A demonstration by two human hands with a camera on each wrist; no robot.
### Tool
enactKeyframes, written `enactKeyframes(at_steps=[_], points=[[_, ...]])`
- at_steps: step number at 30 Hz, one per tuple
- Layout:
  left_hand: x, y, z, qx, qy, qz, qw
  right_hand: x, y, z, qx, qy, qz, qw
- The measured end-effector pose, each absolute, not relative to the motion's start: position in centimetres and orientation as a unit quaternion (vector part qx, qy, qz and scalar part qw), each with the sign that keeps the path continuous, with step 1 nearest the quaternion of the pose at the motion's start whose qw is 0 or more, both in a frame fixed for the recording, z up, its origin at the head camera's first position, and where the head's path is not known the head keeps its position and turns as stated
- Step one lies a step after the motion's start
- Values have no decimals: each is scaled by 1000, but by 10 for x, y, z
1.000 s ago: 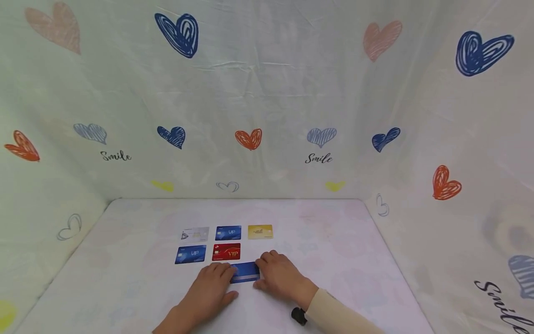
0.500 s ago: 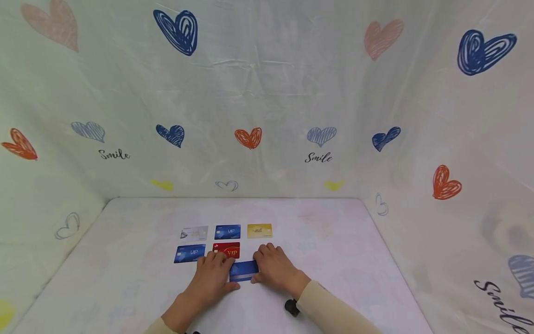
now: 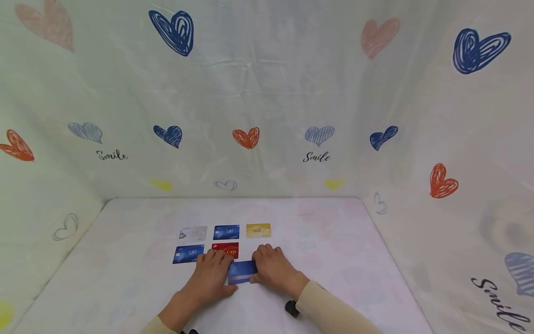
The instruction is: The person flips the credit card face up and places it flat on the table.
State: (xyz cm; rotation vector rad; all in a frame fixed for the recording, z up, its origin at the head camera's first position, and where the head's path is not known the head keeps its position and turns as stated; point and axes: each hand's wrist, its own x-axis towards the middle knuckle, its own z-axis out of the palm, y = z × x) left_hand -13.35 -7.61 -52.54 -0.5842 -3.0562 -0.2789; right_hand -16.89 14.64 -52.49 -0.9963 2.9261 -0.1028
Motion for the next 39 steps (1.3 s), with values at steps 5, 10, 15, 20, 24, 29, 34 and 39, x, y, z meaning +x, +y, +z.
enactKeyframes(at_steps=[5, 10, 15, 20, 24, 29, 34, 39], points=[[-135, -80, -523, -195, -977, -87, 19, -169, 144, -523, -324, 945, -31, 29], [-136, -81, -518, -189, -976, -98, 34, -170, 144, -520, -326, 945, -27, 17], [-138, -79, -515, -190, -973, -118, 51, -170, 147, -522, -324, 946, -23, -3], [-137, -76, -511, -205, -970, -114, 70, -169, 150, -527, -329, 944, -27, -29], [-136, -75, -505, -218, -966, -114, 82, -168, 149, -529, -334, 941, -35, -40], [-131, -74, -497, -235, -957, -160, 61, -165, 147, -530, -348, 935, -66, -29], [-129, -74, -494, -244, -949, -194, 44, -163, 148, -532, -367, 925, -89, -52], [-131, -74, -495, -239, -949, -200, 41, -165, 148, -534, -371, 920, -108, -58]])
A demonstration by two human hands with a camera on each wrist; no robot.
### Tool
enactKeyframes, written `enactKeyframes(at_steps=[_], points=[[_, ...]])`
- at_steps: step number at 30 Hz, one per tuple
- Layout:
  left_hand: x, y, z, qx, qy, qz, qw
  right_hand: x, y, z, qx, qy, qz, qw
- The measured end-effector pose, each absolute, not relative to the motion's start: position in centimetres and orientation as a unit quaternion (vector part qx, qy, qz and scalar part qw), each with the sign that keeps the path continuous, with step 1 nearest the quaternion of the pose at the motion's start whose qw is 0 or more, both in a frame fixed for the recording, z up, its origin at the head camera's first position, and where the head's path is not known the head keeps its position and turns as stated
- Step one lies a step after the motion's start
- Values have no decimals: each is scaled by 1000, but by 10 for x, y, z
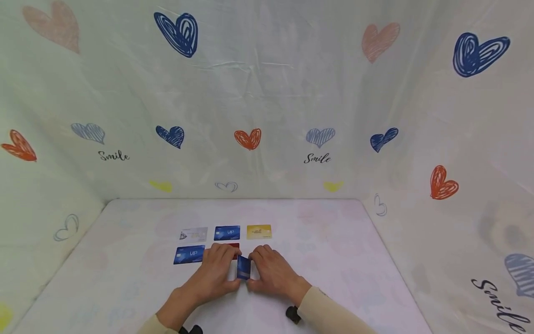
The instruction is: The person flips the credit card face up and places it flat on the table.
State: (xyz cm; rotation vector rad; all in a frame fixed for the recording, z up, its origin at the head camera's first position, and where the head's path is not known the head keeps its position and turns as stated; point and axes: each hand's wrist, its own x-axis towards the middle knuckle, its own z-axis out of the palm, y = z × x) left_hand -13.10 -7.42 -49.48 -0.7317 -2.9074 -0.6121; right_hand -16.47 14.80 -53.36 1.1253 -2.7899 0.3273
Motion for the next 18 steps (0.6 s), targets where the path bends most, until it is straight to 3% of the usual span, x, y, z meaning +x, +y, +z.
enactKeyframes(at_steps=[10, 18], points=[[-133, -74, -503, -236, -955, -175, 31, -162, 146, -536, 390, -895, 202, 73], [-136, -75, -506, -221, -953, -205, 20, -160, 148, -528, 379, -898, 220, 41]])
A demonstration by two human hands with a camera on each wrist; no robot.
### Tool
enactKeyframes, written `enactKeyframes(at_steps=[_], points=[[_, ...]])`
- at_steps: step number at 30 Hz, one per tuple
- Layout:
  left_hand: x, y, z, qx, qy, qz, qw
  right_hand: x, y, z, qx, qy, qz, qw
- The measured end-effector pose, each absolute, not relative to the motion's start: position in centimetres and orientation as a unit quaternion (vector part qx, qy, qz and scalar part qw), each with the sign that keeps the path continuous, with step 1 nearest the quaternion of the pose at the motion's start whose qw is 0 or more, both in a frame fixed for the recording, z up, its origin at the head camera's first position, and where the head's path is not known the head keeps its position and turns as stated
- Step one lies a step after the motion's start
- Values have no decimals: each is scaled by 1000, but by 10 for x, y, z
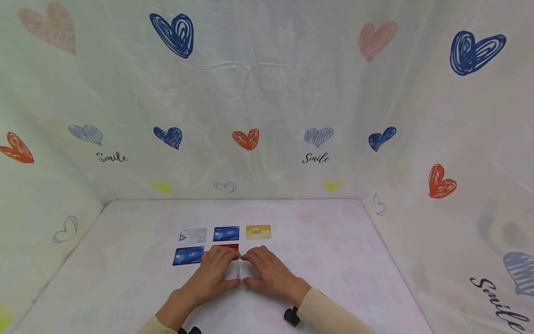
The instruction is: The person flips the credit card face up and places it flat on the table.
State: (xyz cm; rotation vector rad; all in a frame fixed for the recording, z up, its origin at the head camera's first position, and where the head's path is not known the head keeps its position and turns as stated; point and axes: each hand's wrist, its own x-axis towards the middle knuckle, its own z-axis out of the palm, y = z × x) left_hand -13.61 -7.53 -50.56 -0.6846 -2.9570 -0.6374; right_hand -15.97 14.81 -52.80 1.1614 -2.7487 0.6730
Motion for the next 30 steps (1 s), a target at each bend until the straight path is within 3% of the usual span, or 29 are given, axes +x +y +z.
enactKeyframes(at_steps=[7, 19, 30], points=[[-135, -73, -512, -192, -965, -178, 32, -158, 155, -516, 373, -913, 161, 45], [-135, -66, -520, -197, -971, -116, 75, -155, 158, -516, 397, -903, 38, 162], [-137, -58, -519, -205, -970, -105, 73, -158, 172, -522, 369, -920, 12, 135]])
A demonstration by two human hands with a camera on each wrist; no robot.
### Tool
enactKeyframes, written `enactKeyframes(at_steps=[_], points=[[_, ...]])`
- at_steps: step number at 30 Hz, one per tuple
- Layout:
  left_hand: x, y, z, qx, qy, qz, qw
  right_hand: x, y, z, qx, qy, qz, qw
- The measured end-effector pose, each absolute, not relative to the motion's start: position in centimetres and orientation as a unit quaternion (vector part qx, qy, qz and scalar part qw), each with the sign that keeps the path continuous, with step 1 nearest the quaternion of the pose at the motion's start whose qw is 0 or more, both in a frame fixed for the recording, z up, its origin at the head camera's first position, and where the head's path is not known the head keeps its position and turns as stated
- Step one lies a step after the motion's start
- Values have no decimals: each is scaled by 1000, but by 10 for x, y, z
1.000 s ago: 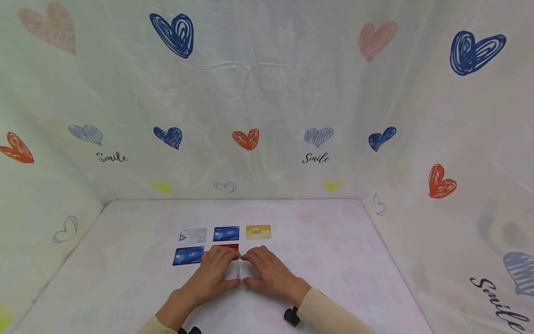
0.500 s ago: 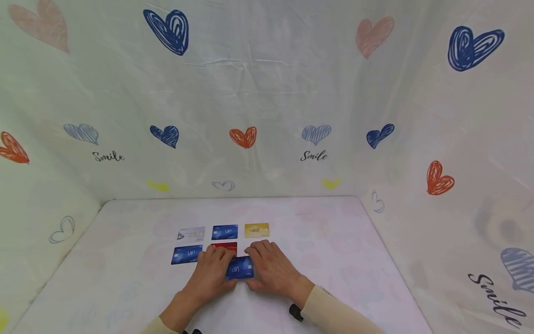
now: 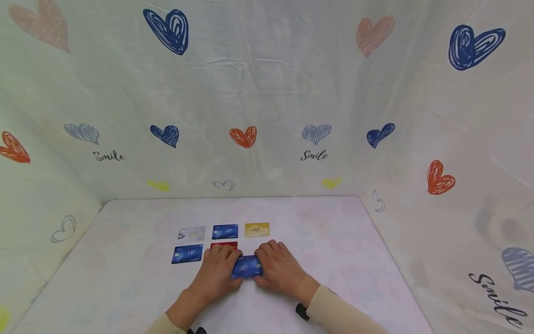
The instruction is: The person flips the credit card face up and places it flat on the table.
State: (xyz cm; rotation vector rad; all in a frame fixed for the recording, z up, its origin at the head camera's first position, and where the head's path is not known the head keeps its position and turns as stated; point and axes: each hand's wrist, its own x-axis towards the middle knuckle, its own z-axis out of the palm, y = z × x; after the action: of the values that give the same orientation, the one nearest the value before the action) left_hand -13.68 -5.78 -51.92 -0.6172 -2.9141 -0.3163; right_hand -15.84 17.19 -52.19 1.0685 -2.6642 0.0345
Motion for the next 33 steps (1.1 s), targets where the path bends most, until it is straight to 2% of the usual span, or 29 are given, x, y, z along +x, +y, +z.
enactKeyframes(at_steps=[12, 23, 33], points=[[-145, -42, -521, -210, -973, -73, 70, -170, 192, -526, 365, -919, -8, 147], [-153, -32, -527, -223, -970, -36, 85, -174, 197, -529, 346, -932, -14, 110], [-157, -28, -527, -227, -972, -23, 60, -177, 199, -534, 342, -934, -17, 100]])
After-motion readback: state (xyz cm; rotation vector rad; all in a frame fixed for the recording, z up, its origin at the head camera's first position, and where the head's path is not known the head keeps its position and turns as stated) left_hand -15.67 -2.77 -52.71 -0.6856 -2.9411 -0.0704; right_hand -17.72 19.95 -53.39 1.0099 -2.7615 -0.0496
